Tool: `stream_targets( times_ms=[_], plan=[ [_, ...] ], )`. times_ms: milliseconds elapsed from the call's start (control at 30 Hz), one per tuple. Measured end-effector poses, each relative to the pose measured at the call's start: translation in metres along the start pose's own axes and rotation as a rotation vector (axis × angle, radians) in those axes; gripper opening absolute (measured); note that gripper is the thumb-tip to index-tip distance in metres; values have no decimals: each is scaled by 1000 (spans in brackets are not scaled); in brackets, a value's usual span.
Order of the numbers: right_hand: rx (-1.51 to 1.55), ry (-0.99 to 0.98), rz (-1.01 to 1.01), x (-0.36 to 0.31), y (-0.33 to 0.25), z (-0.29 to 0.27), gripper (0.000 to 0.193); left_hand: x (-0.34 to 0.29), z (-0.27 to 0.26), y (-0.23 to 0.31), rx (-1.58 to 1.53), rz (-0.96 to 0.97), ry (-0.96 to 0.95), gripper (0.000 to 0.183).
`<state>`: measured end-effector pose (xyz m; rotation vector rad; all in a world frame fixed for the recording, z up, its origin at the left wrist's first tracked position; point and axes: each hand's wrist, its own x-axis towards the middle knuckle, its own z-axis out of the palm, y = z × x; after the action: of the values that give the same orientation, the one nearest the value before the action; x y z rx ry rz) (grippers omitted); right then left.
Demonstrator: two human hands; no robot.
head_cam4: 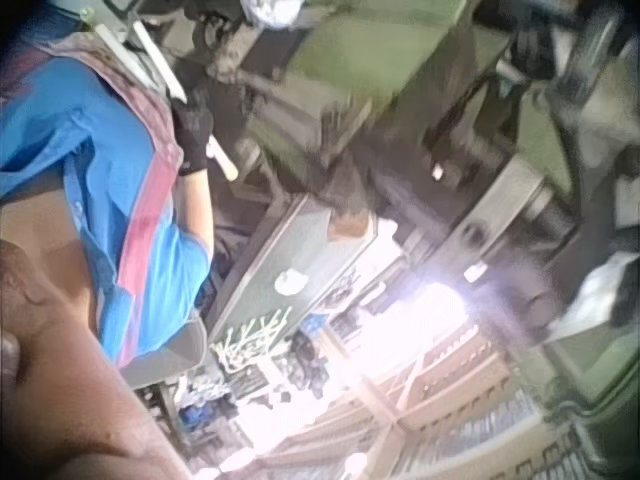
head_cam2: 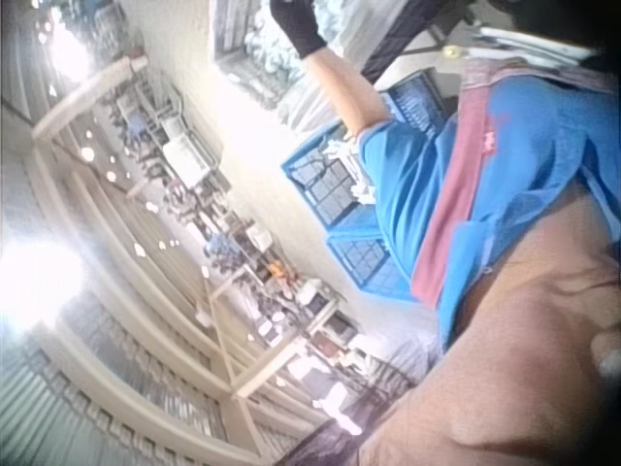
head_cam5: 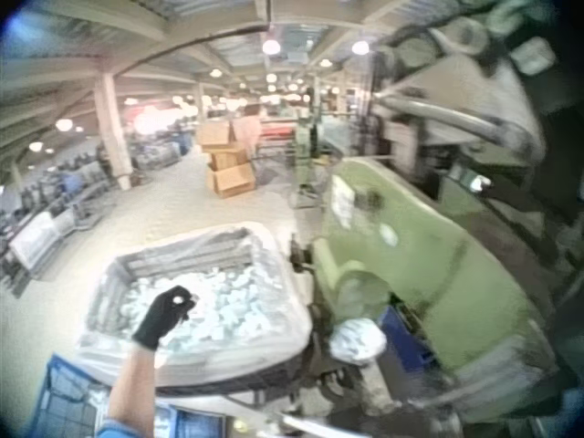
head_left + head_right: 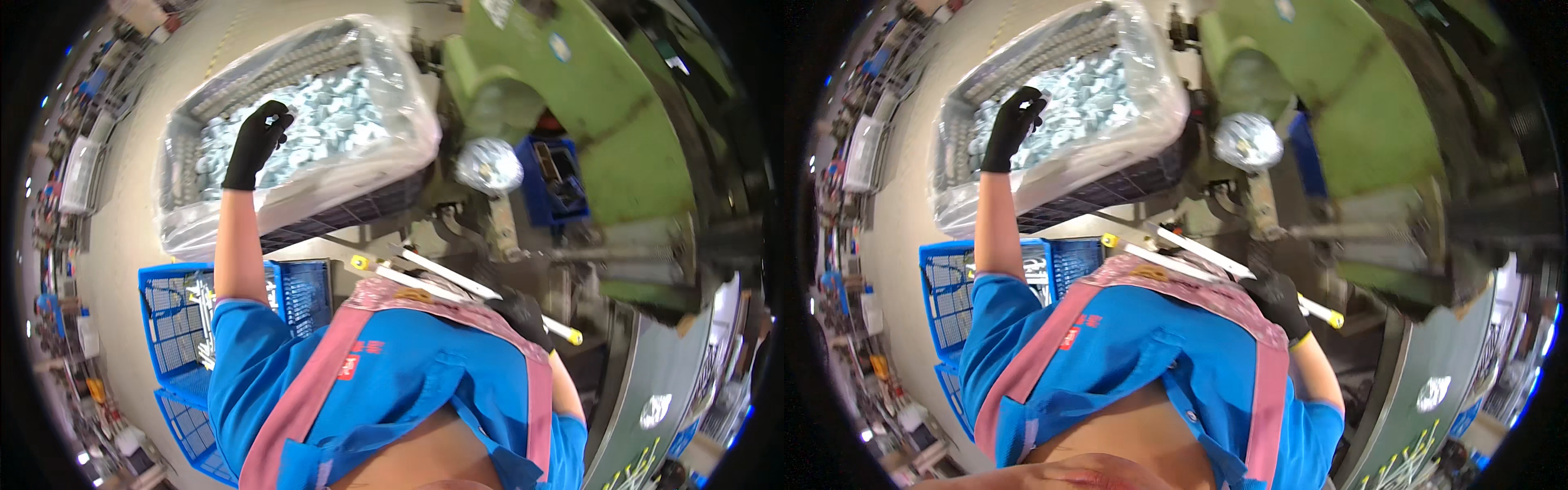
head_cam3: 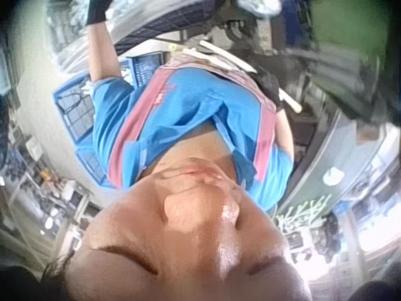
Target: The person assembles white plastic hangers by inserting small white plastic clips into the ends of the hanger arms. They pick hangers from blue crates, attach clips, and place the finished hangers into a large gray bin.
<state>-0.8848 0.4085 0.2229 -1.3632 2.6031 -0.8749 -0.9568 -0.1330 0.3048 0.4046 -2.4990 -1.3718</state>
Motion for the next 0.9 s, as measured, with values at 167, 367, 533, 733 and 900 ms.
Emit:
stream_targets(
  times_ms=[167, 367, 533, 733, 900],
  plan=[
    [-75, -152, 14, -11, 12, -33, 21, -98, 133, 107, -198, 345, -304, 32],
    [-154, -292, -14, -47, 44, -74, 21, -174, 262, 157, -106, 383, -468, 44],
    [-129, -263, 100, -85, 67, -94, 21, -195, 313, 164, -70, 634, -81, 36],
    [-104, -273, 144, -109, 84, -107, 35, -206, 333, 166, 165, 689, 86, 40],
    [-141, -355, 66, -117, 92, -104, 38, -200, 344, 150, 278, 589, 17, 47]
  ],
)
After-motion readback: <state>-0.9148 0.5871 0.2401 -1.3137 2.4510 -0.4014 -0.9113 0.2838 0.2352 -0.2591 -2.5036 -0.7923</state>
